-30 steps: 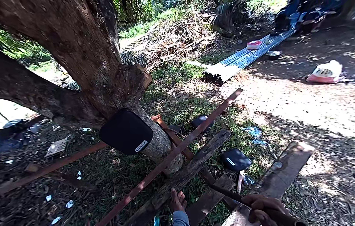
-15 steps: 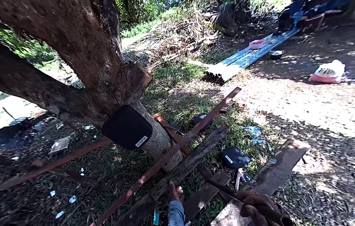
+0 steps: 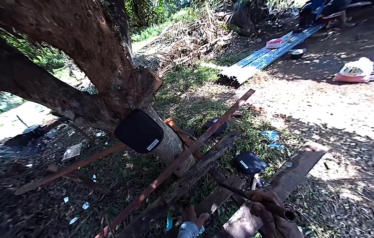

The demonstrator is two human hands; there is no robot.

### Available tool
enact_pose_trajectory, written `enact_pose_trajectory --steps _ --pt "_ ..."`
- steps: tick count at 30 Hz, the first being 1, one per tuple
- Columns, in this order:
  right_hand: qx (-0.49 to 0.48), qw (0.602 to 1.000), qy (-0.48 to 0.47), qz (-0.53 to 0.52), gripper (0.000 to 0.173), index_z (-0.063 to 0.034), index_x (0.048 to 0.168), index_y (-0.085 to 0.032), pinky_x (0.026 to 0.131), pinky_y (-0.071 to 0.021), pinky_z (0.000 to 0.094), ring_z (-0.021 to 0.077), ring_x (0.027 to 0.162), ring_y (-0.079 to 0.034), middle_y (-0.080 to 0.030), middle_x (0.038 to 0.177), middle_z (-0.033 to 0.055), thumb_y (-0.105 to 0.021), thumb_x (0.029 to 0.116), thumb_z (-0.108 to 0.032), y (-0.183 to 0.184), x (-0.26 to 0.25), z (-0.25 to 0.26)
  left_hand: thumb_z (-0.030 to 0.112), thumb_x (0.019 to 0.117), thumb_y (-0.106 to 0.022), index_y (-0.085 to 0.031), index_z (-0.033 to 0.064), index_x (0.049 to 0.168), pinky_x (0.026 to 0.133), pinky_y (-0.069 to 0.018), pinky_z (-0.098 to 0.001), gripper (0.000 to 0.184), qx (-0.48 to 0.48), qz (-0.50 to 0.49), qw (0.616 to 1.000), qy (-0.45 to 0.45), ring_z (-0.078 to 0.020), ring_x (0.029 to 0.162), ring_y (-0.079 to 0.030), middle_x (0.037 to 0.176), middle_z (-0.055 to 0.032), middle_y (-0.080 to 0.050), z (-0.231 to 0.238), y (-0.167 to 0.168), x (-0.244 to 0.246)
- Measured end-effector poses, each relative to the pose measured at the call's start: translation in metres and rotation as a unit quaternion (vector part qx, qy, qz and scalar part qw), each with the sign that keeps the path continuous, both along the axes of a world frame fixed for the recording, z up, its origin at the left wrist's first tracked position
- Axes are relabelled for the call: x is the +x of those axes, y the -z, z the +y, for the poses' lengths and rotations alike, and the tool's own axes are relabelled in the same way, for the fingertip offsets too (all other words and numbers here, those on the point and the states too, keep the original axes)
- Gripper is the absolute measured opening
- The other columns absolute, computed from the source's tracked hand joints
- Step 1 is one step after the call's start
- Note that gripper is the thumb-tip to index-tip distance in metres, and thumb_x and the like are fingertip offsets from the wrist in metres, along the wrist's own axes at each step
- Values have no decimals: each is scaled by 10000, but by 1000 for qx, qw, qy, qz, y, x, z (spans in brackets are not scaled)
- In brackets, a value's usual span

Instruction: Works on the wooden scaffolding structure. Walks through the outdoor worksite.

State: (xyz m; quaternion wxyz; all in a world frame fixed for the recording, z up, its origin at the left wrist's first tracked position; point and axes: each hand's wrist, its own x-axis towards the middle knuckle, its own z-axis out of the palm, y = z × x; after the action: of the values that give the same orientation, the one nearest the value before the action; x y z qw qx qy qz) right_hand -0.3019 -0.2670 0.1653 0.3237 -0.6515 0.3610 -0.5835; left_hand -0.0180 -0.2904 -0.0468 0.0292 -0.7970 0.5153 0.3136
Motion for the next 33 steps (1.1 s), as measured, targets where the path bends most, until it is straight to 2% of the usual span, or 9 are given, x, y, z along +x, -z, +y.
enact_pose_trajectory --steps 4,8,11,20,25,33 --pt "-4 999 10 38 293 -72 1129 -629 713 -610 329 168 843 -682 -684 1131 95 -521 1081 -340 -3 3 -10 921 611 -645 -489 222 1514 1126 -346 -674 1152 3 -40 999 15 -360 1376 -502 1475 -118 -565 1 5 -3" --pt "-21 997 36 67 334 -143 1163 -641 667 -612 316 126 778 -677 -705 1061 20 -512 1073 -438 -5 8 -23 898 550 -712 -470 249 1524 1105 -375 -669 1195 17 -48 998 22 -362 1368 -509 1489 -123 -550 1 -3 -5" --pt "-13 996 52 71 354 -164 1150 -654 585 -595 323 115 677 -650 -701 1002 -4 -509 1064 -475 -9 11 -32 870 538 -739 -477 285 1514 1088 -391 -662 1167 10 -66 997 32 -361 1357 -513 1484 -110 -553 2 -2 -5" --pt "-2 995 67 73 268 -157 1120 -659 529 -572 285 86 614 -628 -706 934 -32 -569 1045 -397 -16 11 -48 798 534 -802 -440 293 1536 1074 -401 -671 1178 20 -62 996 56 -371 1378 -490 1511 -116 -525 2 -5 -3" --pt "-7 994 76 72 235 -139 1111 -675 568 -582 274 80 662 -643 -711 977 -21 -583 1038 -343 -15 13 -59 803 564 -785 -436 296 1538 1086 -386 -665 1152 20 -61 996 56 -368 1376 -489 1510 -113 -526 2 -6 -2" --pt "17 992 89 82 240 -144 1151 -654 573 -591 293 85 660 -653 -708 917 -28 -589 1032 -342 -17 19 -81 805 598 -765 -429 280 1543 1076 -393 -669 1132 25 -68 996 51 -388 1389 -472 1534 -133 -495 1 -8 -5"
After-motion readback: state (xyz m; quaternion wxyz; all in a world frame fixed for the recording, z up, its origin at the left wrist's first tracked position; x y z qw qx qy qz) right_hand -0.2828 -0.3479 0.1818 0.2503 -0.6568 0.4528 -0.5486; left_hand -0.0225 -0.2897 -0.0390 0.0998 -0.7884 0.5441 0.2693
